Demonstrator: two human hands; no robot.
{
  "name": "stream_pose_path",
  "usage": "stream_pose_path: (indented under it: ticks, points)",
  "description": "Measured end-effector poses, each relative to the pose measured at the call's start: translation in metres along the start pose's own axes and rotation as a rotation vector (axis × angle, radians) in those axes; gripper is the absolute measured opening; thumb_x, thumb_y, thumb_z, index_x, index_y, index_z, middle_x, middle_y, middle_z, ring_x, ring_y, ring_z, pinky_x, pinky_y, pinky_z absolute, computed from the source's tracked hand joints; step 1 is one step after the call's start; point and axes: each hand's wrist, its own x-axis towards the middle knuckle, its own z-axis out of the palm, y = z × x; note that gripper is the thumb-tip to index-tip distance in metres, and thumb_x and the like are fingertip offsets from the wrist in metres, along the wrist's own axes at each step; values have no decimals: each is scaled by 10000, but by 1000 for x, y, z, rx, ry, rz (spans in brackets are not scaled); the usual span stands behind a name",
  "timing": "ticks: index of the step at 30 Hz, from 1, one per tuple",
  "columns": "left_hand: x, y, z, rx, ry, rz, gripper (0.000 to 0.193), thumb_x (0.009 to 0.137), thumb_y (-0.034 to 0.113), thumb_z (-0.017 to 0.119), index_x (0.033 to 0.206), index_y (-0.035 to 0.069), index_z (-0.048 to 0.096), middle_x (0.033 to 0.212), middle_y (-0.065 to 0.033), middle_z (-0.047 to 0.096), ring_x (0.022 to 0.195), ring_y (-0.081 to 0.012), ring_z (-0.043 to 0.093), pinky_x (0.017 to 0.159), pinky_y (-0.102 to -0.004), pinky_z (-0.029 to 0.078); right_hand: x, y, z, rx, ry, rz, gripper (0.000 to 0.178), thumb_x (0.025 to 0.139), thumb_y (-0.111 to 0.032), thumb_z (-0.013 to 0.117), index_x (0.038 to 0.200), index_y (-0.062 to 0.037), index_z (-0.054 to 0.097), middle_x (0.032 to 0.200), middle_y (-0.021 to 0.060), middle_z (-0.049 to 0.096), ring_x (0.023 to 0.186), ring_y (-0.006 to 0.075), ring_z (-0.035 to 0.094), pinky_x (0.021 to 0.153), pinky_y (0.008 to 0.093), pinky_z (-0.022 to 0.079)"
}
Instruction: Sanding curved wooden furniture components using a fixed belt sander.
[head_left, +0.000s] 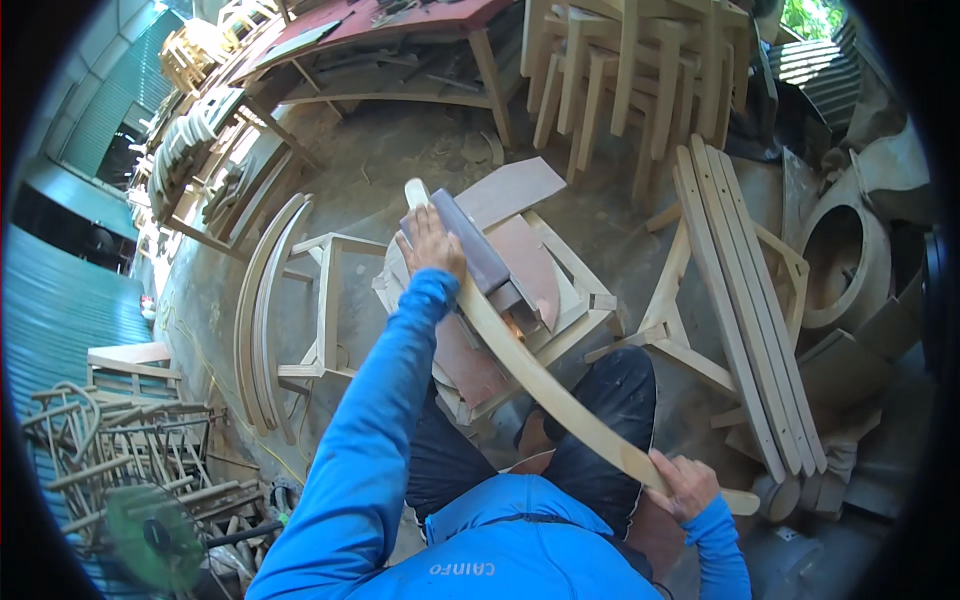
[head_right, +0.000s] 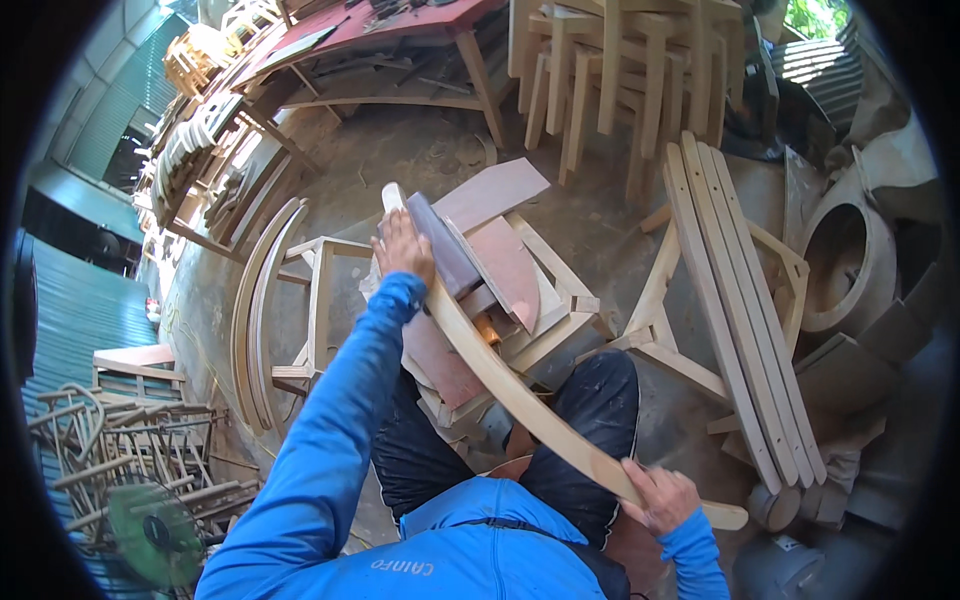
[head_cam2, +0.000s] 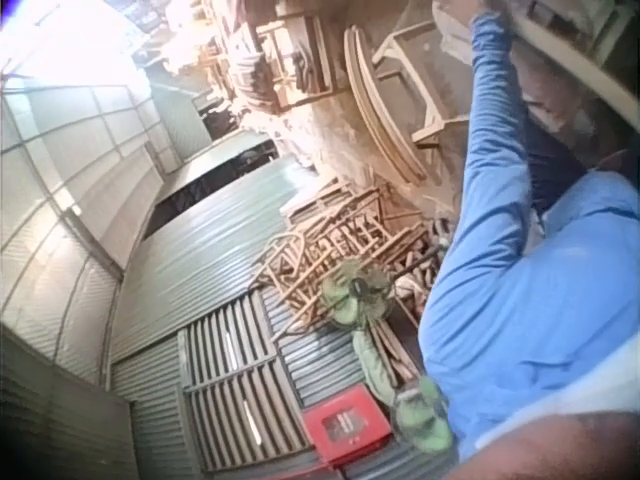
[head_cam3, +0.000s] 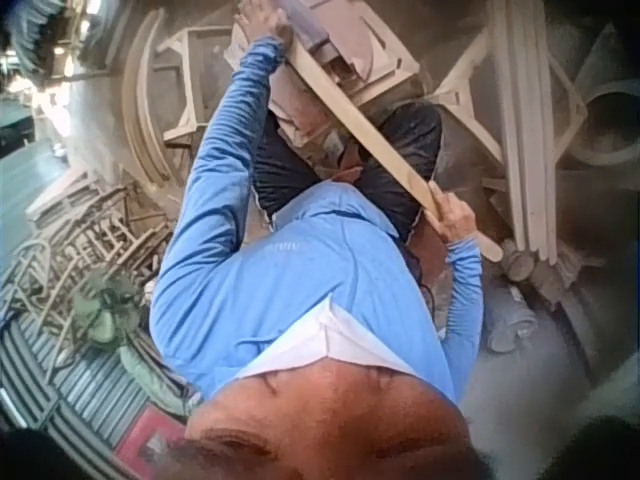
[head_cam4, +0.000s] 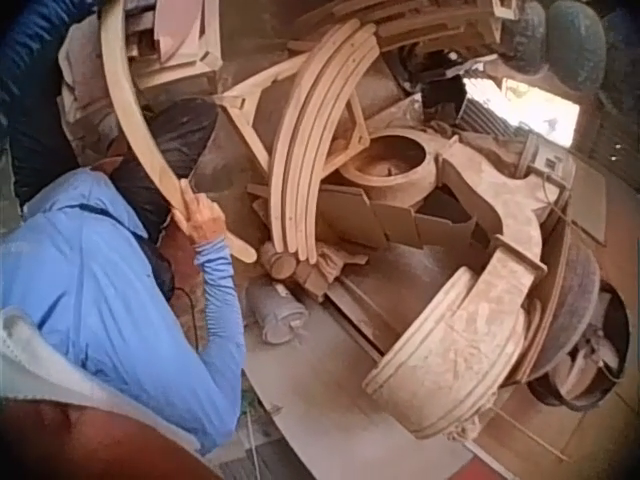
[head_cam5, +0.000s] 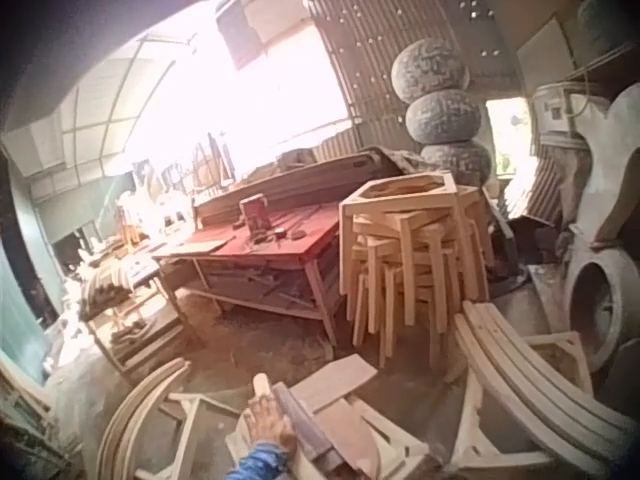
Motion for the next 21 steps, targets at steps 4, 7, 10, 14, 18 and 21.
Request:
stream_pose_path:
  ticks: [4,7,10,14,18,21]
  points:
    - [-83,36,-7,-7,-32,61,802,931,296,564,1620,17,262,1717,-136,202,1608,-296,105,1257,-621,92,-81,10,-7,38,-81,1,651,803,-385,812,1366,-117,624,826,80,599,687,284,624,604,412,495]
    - [-88,37,-16,-17,-73,57,795,949,272,552,1623,4,226,1717,-148,181,1607,-301,98,1259,-614,82,-86,5,1,53,-123,21,634,811,-387,806,1353,-107,634,840,79,603,673,287,623,582,415,489]
    - [-53,22,-14,-6,-39,62,790,947,260,550,1624,11,229,1714,-149,190,1606,-300,105,1261,-610,92,-54,6,10,66,-79,0,635,819,-387,803,1370,-122,631,844,79,601,669,286,620,581,410,492]
    - [31,-32,-1,0,16,46,765,949,261,545,1615,17,258,1701,-155,228,1599,-306,141,1254,-612,140,32,-20,-7,-27,-35,-43,647,833,-376,796,1418,-170,610,833,79,588,697,284,626,603,399,510]
    - [35,-31,-2,3,34,30,752,961,286,545,1607,11,275,1690,-167,253,1594,-318,159,1250,-603,168,43,-24,-1,1,-32,-35,655,837,-365,793,1437,-186,599,832,77,581,718,283,632,614,398,518]
    - [-37,14,-2,-41,-63,41,818,946,298,586,1620,-1,234,1712,-169,196,1604,-332,107,1256,-612,133,-26,-7,11,89,-56,-12,616,840,-369,793,1403,-185,622,843,80,589,712,285,638,614,402,525]
